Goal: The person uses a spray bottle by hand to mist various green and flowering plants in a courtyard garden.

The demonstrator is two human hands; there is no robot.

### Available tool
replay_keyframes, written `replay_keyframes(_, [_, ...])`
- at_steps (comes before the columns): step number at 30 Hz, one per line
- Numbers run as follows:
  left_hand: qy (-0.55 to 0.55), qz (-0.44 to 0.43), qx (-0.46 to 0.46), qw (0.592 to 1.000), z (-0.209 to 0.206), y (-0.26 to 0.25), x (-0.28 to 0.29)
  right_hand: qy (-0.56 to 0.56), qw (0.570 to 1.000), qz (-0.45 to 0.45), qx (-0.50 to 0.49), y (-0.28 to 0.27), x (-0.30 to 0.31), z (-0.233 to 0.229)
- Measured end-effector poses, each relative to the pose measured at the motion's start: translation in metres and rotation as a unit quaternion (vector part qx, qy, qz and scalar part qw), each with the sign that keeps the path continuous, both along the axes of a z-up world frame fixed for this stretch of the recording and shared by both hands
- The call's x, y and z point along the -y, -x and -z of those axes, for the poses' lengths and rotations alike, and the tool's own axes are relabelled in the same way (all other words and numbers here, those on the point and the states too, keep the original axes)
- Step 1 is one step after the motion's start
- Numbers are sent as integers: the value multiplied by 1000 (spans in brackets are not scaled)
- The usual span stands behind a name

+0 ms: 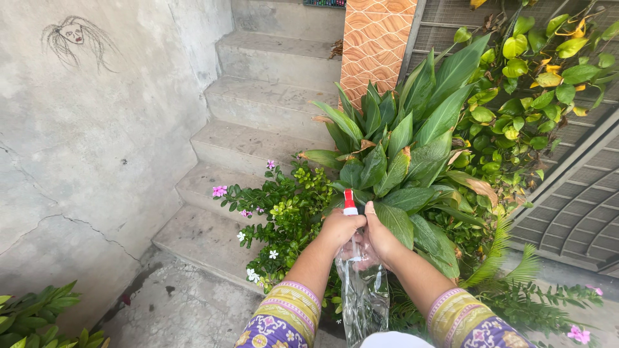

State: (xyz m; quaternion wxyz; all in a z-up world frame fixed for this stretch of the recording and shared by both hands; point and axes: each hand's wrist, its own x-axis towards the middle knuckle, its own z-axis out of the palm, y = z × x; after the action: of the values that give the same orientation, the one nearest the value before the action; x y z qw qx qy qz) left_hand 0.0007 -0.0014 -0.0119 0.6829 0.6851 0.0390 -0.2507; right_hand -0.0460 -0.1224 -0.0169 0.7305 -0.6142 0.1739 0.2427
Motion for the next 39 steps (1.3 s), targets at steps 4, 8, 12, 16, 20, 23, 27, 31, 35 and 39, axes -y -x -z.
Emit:
replay_keyframes(4, [54, 30, 55, 997, 15, -8, 4, -9, 1000, 6, -14, -2, 1, 2])
replay_keyframes(8, [54, 38, 13, 998, 4, 0, -2, 0, 1000, -4, 5, 0, 1, 1])
replay_keyframes(12, [37, 8, -13, 999, -20, 14, -10, -1, 1000, -28, 8, 1, -3, -3])
replay_keyframes(16, [7, 5, -36, 999, -28, 15, -12, 17, 999, -25, 10, 0, -4, -7])
replay_keyframes(20, [35, 8, -10, 999, -2, -2, -5, 17, 1000, -21, 9, 0, -8, -9])
replay_keyframes(23, [47, 20, 39, 998, 9, -12, -6, 13, 1000, -17, 11, -2, -11, -13])
replay_keyframes(27, [31, 36, 12, 999, -8, -9, -19, 11, 1000, -6, 9, -11, -17, -10])
replay_keyframes(31, [16, 1, -6, 1000, -28, -9, -31, 0, 1000, -16, 22, -23, -23, -2])
replay_keyframes(35, [15, -13, 13, 1000, -14, -26, -40, -7, 999, -17, 27, -33, -36, -4])
replay_keyframes(39, [18, 2, 10, 1000, 18, -48, -47, 2, 1000, 1, -21, -37, -53, -7])
